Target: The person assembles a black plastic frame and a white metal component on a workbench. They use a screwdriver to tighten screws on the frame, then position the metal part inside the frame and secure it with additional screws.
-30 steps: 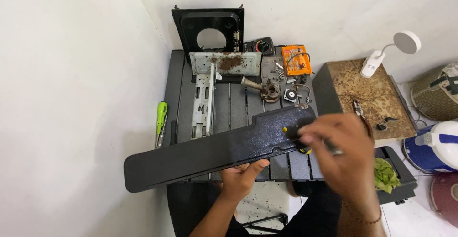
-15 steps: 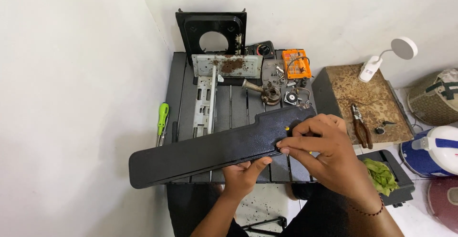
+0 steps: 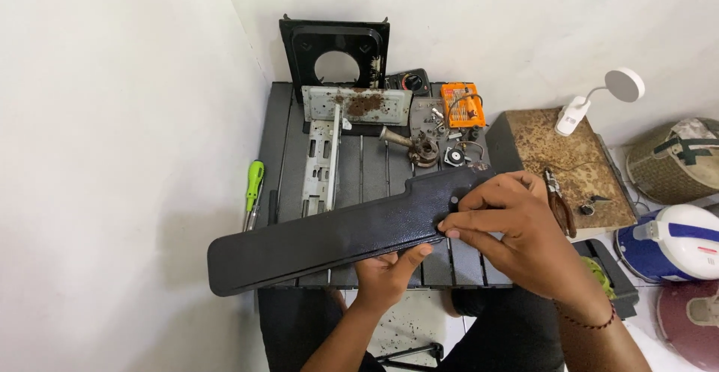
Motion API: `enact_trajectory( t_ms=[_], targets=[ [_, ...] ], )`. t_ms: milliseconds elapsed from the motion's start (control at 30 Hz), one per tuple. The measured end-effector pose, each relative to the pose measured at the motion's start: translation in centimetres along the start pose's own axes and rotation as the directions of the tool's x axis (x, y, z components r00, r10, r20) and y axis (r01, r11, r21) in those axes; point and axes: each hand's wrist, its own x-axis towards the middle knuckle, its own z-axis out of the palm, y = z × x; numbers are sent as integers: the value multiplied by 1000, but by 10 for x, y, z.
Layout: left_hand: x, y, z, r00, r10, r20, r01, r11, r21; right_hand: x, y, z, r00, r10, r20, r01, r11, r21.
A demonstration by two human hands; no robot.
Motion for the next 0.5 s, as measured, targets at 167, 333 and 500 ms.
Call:
enact_trajectory(
  t_ms=[167,333,500],
  targets=[
    [10,17,5,997,81,-1,-81,997,1,0,0,-1,1000,2,28,-1,1000,-25],
    [11,18,6,999,49,1,-49,999,-17,2,-2,-2,999,-28,32,32,993,-117],
    [13,16,5,995,96,3,-96,995,15,3,-4,-2,1000,-12,4,12,992,-127]
  ],
)
